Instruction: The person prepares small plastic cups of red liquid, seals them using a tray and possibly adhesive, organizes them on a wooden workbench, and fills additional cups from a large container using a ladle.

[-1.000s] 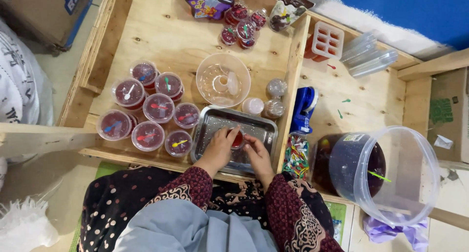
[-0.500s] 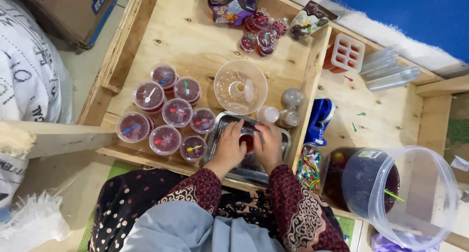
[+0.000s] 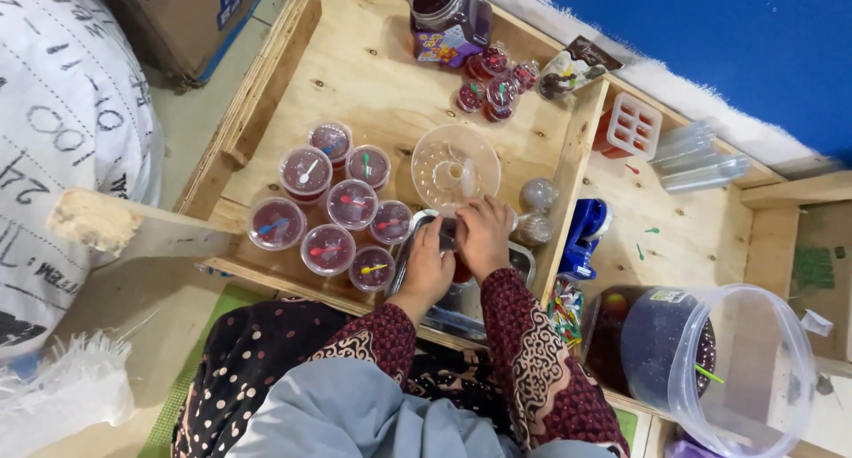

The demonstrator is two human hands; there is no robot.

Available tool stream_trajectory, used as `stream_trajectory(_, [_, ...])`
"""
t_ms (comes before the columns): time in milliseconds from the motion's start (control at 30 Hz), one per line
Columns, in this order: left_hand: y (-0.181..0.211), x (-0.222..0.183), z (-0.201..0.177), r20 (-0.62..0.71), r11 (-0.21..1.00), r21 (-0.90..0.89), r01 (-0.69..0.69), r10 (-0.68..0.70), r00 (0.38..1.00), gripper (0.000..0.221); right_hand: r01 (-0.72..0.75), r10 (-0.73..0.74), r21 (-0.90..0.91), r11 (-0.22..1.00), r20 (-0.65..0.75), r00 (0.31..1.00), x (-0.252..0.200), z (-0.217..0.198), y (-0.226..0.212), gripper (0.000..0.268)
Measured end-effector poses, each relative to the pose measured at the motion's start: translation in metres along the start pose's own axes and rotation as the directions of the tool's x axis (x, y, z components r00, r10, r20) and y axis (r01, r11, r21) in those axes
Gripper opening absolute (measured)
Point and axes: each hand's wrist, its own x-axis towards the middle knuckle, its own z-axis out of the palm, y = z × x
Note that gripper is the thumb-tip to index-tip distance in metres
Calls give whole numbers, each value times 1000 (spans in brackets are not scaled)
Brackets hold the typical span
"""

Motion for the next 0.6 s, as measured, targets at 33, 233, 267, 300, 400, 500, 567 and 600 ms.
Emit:
stream_trajectory(33, [4, 0, -4, -7, 1000, -3, -2, 2, 1000, 75, 7, -7, -1, 1000, -3, 1000, -3, -7, 1, 13])
stream_trajectory(233, [11, -7, -2, -81, 996, -21, -92, 90, 993, 78, 8, 77, 247, 969, -331, 941, -46, -58, -11, 8])
stream_trajectory(267, [10, -8, -1, -49, 996, -57, -69, 66, 997, 75, -138, 280, 459, 878, -259, 924, -58, -59, -10, 8])
stream_trajectory(300, [10, -13, 1, -14, 995, -92, -34, 33, 999, 73, -273, 455, 639, 719, -136, 880, -75, -61, -10, 11])
stream_trajectory(400, [18, -26, 7, 142, 984, -159, 83, -61, 988, 48, -387, 600, 815, 432, 61, 798, -93, -92, -22, 11])
stream_trajectory(500, [21, -39, 15, 203, 990, -78, 118, -100, 974, 35, -422, 608, 842, 336, 148, 780, -120, -98, -22, 14])
stream_trajectory(567, [20, -47, 18, 223, 992, -42, 117, -105, 969, 34, -405, 607, 837, 368, 113, 786, -140, -90, -16, 27])
stream_trajectory(600, [20, -51, 18, 235, 992, -14, 126, -119, 965, 32, -392, 598, 825, 407, 83, 797, -149, -85, -14, 42])
